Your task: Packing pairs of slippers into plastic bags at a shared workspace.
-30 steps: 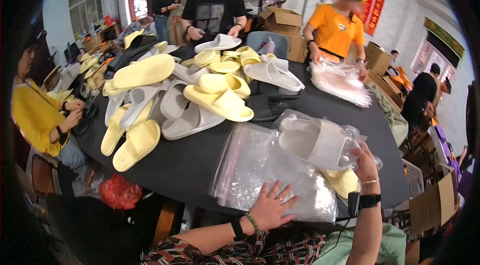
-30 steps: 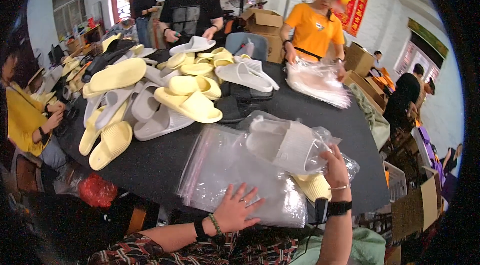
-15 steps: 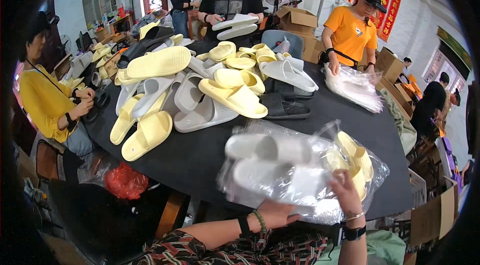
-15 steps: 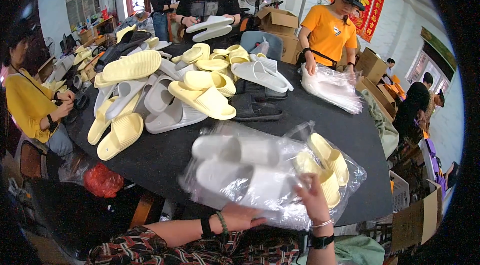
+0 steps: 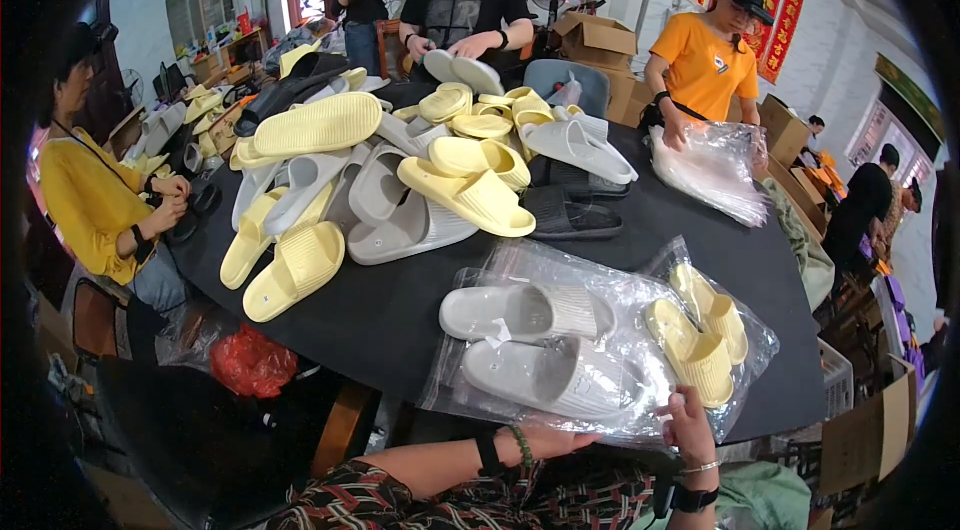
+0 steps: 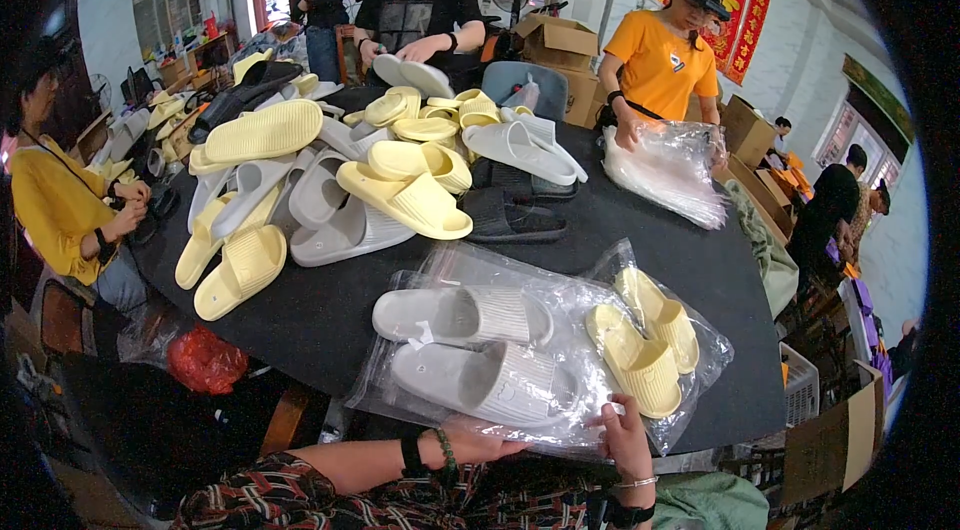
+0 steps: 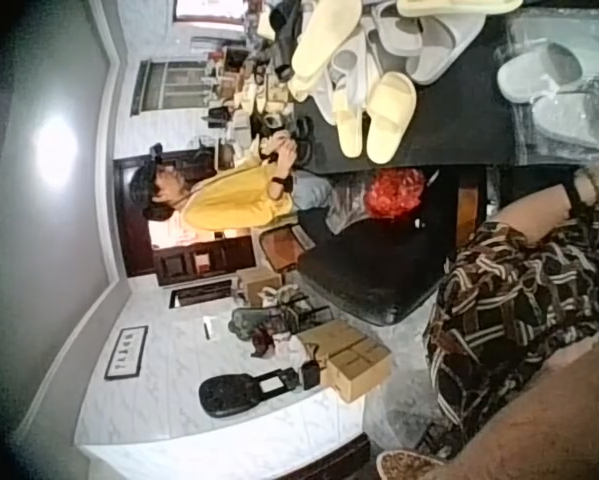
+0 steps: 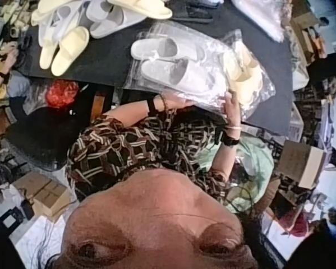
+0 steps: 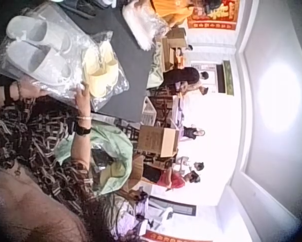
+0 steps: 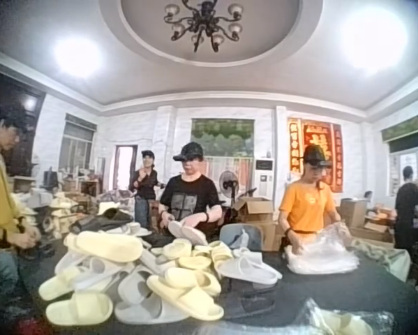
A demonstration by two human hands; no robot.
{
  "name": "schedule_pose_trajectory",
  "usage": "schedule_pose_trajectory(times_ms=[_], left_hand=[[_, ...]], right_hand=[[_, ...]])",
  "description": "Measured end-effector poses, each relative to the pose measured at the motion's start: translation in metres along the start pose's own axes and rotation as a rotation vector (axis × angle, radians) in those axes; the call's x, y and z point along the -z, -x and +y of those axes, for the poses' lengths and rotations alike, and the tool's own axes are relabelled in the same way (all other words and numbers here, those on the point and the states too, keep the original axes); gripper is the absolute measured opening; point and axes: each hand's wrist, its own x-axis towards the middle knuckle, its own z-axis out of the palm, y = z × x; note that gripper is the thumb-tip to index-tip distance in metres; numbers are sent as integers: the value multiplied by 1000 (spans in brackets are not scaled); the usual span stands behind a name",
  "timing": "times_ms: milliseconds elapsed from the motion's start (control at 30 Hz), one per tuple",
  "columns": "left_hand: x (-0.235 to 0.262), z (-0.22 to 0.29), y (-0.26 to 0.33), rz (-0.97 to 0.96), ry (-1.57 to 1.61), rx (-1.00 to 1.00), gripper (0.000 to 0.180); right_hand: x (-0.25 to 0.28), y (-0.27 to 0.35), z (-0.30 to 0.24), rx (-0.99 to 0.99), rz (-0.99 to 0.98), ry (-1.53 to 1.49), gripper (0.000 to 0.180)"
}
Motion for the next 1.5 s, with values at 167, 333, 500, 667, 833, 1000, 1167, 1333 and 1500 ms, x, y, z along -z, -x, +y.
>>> schedule_pose_trajectory(times_ms=[167,333,500,667,833,1000,1167,1333,1500], left_hand=[[25,4,-14,-362,589,453,52],[38,2,-20,-291,506,379,52],[10,3,-5,-132,491,291,52],[29,6,-17,-274,418,279,53],[57,-3,-34,-352,545,384,53],[28,-1,-18,-249,424,324,52],[9,-1,-10,-448,462,396,54],[35,0,-31,-422,448,424,57],[39,-2,-30,-357,459,431,56]], right_hand=[[14,12,9,-29,54,-60,32],[0,23,2,-7,118,-135,33],[4,14,21,158,92,43,37],[4,1,50,307,194,494,38],[-6,6,36,383,234,527,36],[-2,25,4,316,182,700,38],[12,32,-25,281,76,730,36],[7,19,-51,605,337,881,57],[-27,1,-39,690,42,878,96]])
